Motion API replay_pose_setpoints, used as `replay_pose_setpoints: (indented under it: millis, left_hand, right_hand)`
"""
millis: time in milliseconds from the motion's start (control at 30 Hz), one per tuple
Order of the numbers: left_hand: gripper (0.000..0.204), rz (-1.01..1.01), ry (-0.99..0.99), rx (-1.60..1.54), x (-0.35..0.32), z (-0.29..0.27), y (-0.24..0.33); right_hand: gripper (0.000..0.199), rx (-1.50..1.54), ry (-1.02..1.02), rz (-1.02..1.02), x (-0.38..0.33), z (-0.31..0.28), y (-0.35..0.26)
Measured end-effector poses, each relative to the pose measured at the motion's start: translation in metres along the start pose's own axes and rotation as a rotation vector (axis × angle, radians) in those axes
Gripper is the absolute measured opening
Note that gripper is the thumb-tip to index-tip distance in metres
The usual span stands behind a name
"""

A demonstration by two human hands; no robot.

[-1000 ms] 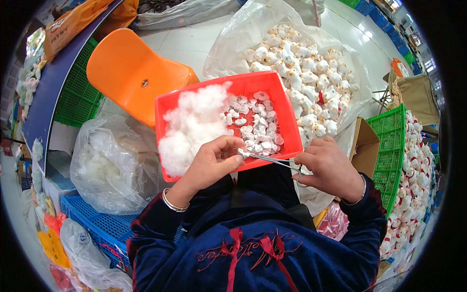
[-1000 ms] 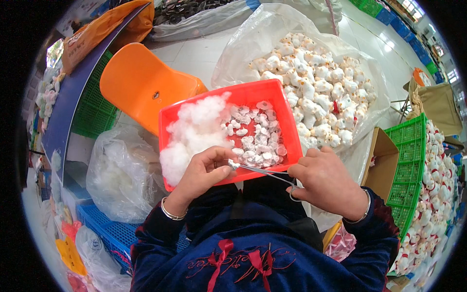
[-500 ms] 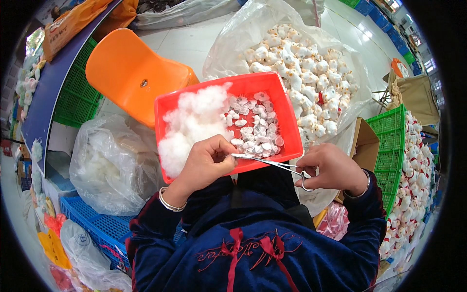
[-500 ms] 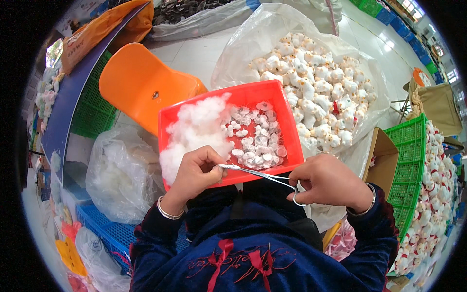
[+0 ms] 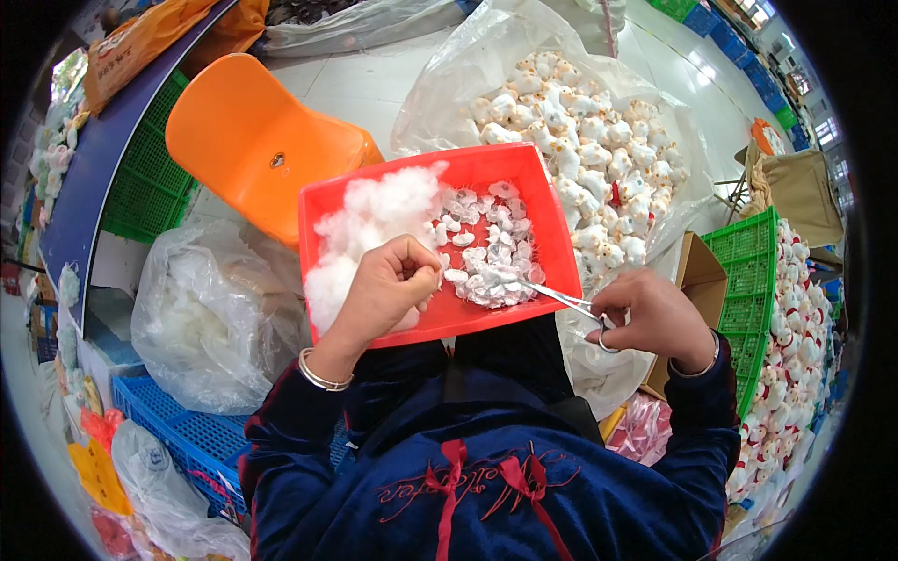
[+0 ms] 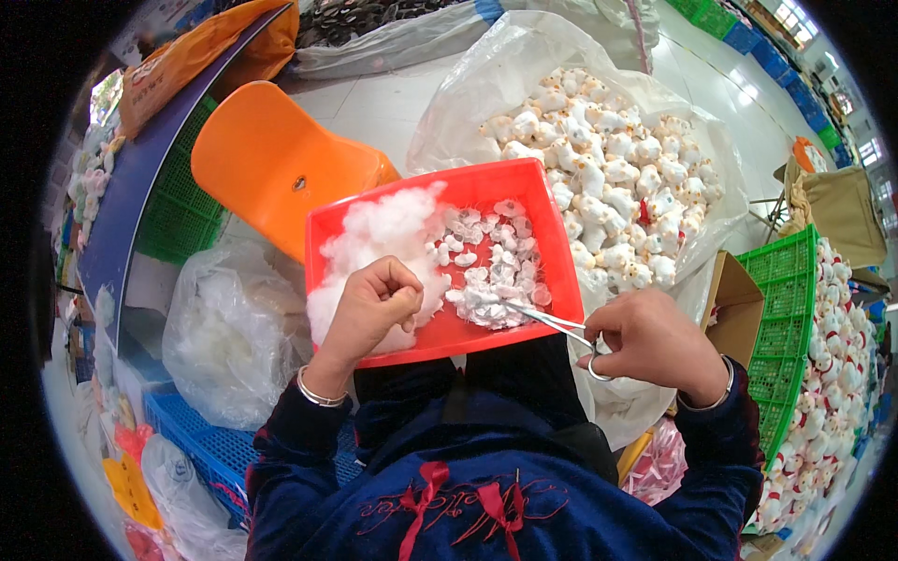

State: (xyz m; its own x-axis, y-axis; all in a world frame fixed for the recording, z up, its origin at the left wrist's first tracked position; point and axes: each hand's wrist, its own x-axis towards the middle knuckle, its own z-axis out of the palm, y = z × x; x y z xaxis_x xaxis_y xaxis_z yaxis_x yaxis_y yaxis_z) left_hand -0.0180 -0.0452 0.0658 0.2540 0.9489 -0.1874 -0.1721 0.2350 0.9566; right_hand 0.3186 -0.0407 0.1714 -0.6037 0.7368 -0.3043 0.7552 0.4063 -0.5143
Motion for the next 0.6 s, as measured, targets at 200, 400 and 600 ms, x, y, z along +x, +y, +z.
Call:
replay_pose_setpoints:
  millis: [200,400,600]
  left_hand:
    - [0.033,-0.25,-0.124,0.036,0.007,0.016,0.002]
    - [0.025,-0.234,-0.12,0.023,0.015,0.022,-0.005]
    - [0.008,-0.087,-0.005,-0.163,0.015,0.025,-0.013]
  right_hand:
    - [0.029,-0.387,0.187,-0.084,0.002,0.006,-0.021]
    - [0.035,-0.618,0.235,-0.12,0.007,0.006,-0.034]
    - [0.04,-0.482,0.187,-0.095,0.007,0.011,-0.033]
